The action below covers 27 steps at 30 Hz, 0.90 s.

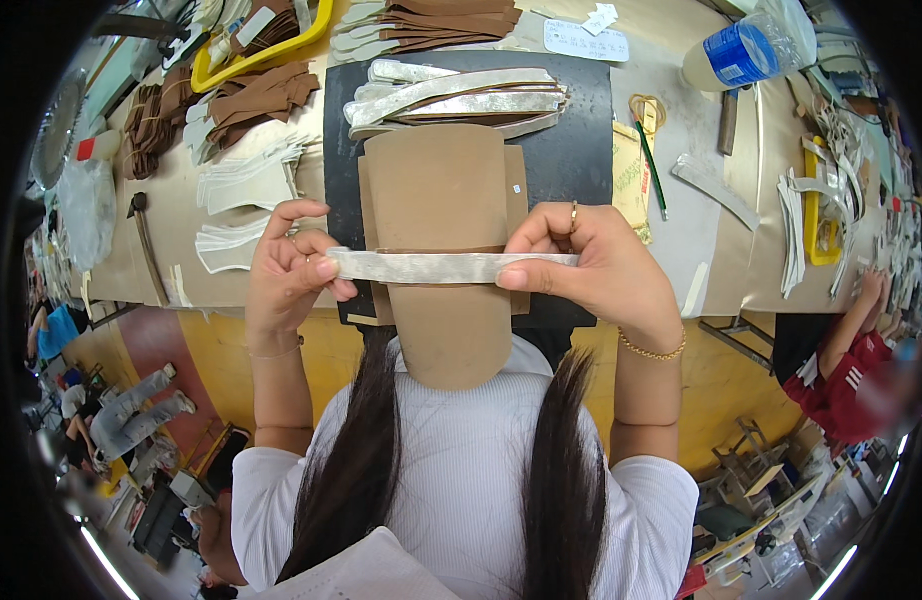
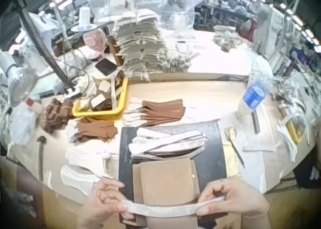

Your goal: The person repeatedly picks white elastic strips and wraps them around a brown cardboard template on the table, then places the strips aside. The workspace contains stacks of brown and white fabric pieces, tools, and a water bottle.

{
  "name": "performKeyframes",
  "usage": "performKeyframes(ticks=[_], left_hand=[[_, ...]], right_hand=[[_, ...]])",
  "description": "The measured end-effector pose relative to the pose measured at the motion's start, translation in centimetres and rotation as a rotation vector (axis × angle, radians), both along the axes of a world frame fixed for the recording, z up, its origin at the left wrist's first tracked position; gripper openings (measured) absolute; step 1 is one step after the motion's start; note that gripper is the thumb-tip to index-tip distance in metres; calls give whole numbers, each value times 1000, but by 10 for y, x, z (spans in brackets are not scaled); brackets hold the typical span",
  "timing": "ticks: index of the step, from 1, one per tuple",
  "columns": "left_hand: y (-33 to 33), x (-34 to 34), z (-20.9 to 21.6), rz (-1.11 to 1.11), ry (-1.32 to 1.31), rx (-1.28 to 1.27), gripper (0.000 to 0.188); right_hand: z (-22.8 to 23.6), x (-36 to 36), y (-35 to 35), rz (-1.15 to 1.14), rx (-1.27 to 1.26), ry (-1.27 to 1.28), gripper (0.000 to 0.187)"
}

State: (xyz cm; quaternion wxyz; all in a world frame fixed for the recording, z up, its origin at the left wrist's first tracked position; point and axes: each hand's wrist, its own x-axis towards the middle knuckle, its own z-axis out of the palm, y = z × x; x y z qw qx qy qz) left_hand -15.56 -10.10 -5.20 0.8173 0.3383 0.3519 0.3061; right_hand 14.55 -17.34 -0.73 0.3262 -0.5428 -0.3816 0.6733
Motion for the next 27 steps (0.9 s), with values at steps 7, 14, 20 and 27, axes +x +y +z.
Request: performKeyframes(ticks=[7,14,20,27], left_hand=[[-1,-6,-19,11,-46,-50,53],[-2,-1,-33,-3,-102,-79,53],[-1,0,-37,-2,-144,-43,55],[-6,-6,-36,54,-233,-44,58]], right_hand=[[-8,-3,-5,-43,-42,138,19],[-16,-4,-10,-72,-29,136,20],[1,-8,-12,-91,194,33,18],[25,-18,-6,-77,165,-4,17]])
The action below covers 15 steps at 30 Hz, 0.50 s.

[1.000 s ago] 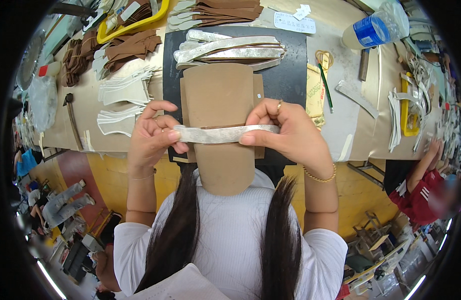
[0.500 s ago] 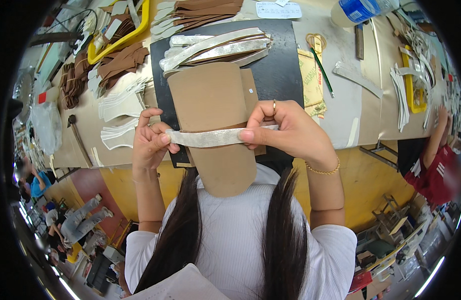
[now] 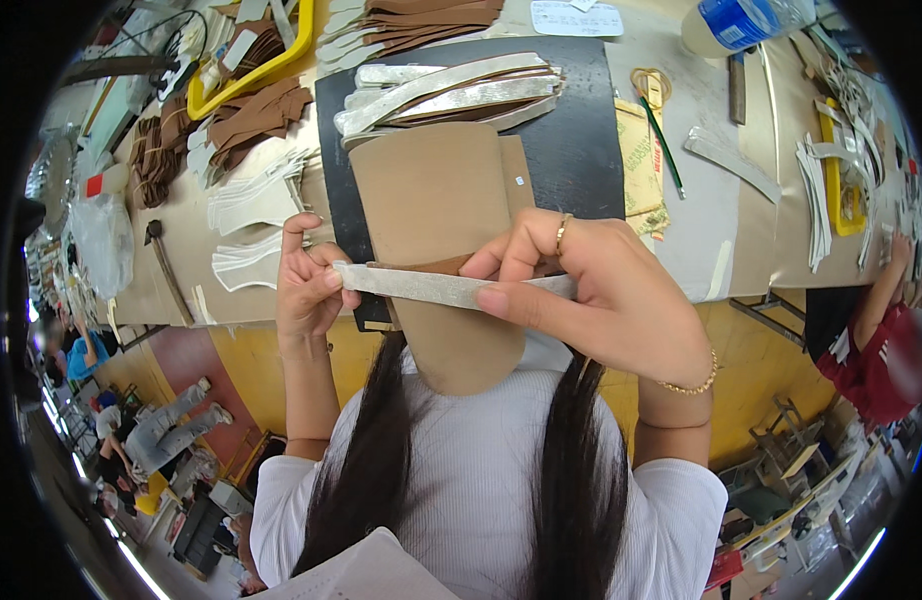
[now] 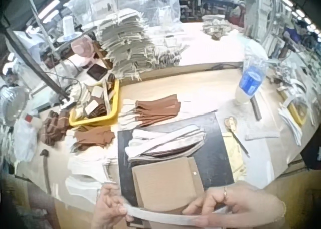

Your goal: The person repeatedly picks white elastic strips and wraps them around a brown cardboard template on the table, then places the strips aside. The workspace contains stacks of brown and white fabric pieces, tools, and a water bottle.

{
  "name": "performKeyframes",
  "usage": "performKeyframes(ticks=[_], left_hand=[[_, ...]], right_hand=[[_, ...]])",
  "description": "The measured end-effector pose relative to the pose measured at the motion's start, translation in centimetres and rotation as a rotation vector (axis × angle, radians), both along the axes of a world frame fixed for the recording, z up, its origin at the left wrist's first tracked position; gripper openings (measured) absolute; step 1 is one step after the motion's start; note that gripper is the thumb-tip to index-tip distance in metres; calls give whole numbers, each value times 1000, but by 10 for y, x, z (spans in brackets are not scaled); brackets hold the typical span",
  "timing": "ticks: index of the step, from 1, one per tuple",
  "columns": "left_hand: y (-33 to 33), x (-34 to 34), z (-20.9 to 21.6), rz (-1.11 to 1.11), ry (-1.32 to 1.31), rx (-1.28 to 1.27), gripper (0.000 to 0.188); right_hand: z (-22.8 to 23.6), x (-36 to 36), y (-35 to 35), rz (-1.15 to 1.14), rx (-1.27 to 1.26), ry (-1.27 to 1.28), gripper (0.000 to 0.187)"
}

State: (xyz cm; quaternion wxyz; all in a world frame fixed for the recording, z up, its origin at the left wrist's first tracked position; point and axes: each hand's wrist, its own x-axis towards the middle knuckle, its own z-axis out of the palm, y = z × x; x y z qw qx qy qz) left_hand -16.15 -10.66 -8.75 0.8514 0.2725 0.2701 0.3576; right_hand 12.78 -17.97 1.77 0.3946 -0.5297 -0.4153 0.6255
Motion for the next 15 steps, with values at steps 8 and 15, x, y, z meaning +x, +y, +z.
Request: performKeyframes(ticks=[8,15], left_hand=[[-4,-4,7,62,1,45,61],[-3,-1,3,34,17,-11,60]], right_hand=[[10,-6,2,21,20,-87,18],[4,-7,0,-47,-65,-4,18]])
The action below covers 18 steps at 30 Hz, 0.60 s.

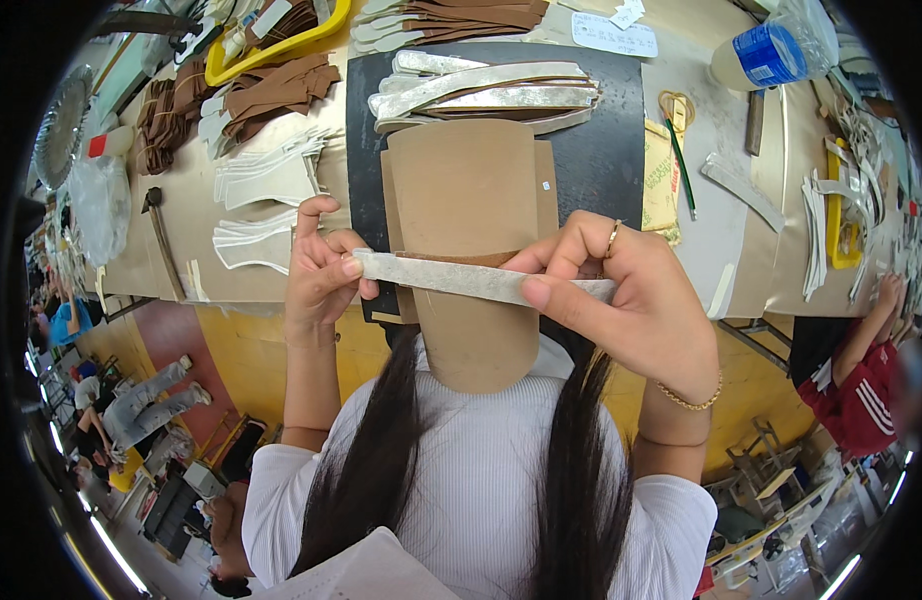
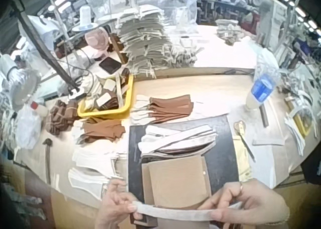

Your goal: The person repeatedly picks white elastic strips and wraps them around a brown cardboard template on the table, then places the strips aside. The workspace contains stacks of brown and white fabric pieces, tools, and a water bottle.

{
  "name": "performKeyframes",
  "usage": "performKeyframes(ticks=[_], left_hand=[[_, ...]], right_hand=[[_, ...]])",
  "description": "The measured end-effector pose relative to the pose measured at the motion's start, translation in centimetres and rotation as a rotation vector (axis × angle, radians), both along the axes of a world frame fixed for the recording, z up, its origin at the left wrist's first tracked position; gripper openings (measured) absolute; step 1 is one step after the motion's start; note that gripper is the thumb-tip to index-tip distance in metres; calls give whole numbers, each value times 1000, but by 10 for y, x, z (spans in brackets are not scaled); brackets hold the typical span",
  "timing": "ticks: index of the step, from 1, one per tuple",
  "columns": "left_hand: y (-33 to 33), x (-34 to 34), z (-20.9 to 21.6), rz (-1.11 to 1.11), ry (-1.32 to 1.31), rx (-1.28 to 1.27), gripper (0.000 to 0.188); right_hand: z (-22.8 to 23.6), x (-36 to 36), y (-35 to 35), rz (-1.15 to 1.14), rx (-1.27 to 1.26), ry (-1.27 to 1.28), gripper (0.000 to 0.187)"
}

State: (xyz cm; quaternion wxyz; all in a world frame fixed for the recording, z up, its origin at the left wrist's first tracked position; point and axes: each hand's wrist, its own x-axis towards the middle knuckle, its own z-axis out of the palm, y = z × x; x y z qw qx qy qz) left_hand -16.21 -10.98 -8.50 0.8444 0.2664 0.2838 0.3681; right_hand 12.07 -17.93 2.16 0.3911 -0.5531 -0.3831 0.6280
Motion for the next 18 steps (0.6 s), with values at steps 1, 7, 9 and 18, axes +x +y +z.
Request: performKeyframes(ticks=[1,7,9,18], left_hand=[[0,0,-1,-1,0,-5,60],[0,3,-9,-18,-25,-37,60],[0,5,-10,-30,-18,-60,60],[-3,13,-20,-38,-50,-113,61]], right_hand=[[-1,0,0,-9,-10,8,19],[-3,-1,0,-17,-4,-2,18],[-4,0,0,-31,-11,21,17],[-27,10,-6,-68,-48,1,18]])
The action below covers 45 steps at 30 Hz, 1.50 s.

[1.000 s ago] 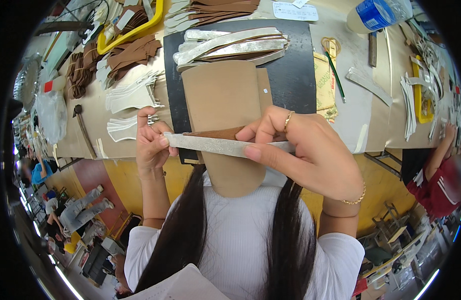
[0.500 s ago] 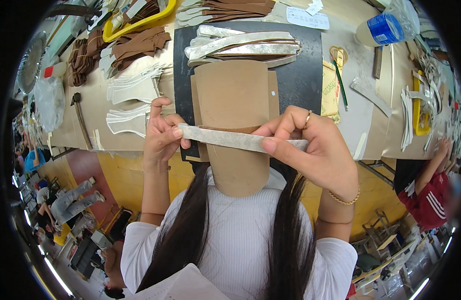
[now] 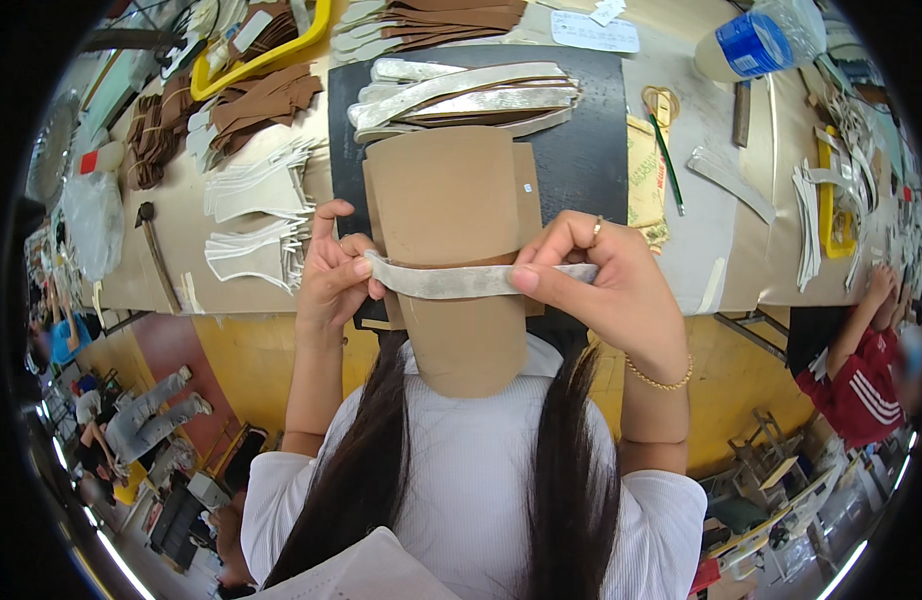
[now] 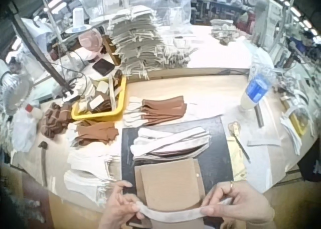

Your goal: The person repeatedly picks white elastic strips and wraps them around a brown cardboard template on the table, then places the strips aside. The workspace contains stacks of brown and white fabric pieces, tools, and a water bottle.

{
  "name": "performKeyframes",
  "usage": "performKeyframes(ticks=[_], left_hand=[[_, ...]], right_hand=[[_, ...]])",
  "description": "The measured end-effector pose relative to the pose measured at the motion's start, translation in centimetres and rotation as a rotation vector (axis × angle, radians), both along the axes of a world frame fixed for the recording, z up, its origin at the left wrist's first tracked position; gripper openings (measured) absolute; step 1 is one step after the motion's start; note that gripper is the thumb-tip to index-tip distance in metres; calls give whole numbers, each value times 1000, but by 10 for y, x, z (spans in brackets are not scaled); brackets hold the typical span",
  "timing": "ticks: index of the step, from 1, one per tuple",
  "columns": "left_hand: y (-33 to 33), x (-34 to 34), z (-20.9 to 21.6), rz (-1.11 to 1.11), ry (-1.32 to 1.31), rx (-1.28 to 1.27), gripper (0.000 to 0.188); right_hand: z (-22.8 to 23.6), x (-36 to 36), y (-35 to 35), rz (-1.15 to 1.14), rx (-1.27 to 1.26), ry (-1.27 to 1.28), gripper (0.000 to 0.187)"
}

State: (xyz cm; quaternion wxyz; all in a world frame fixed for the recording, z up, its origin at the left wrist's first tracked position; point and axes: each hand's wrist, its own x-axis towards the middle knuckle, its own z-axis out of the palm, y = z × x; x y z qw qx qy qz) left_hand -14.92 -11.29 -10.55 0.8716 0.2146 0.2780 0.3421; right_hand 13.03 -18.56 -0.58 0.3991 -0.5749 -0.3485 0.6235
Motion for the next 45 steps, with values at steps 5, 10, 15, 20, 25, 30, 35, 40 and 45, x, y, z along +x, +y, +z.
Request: performKeyframes(ticks=[5,10,15,20,25,30,35,40,45], left_hand=[[-2,2,-2,4,2,23,60],[-2,3,-5,1,2,25,60],[0,2,-5,-16,-4,19,60],[-3,3,-6,3,-42,10,59],[-4,2,-6,8,-33,8,60],[-3,4,-5,8,-32,-6,60],[-3,4,-5,6,-27,-4,60],[-3,5,-6,1,-38,-9,60],[-4,5,-7,-3,-36,6,60]], right_hand=[[-23,1,-7,-14,44,0,20],[-30,1,-4,5,-10,31,20],[-28,0,-6,-4,-12,-43,23],[-8,-11,-11,-80,282,-275,19],[10,-10,-8,-71,53,-63,14],[35,-12,-1,12,-1,-190,15],[44,-14,0,39,-24,-230,17],[24,-10,-7,-42,98,-192,21],[0,-2,-9,-82,61,-124,22]])
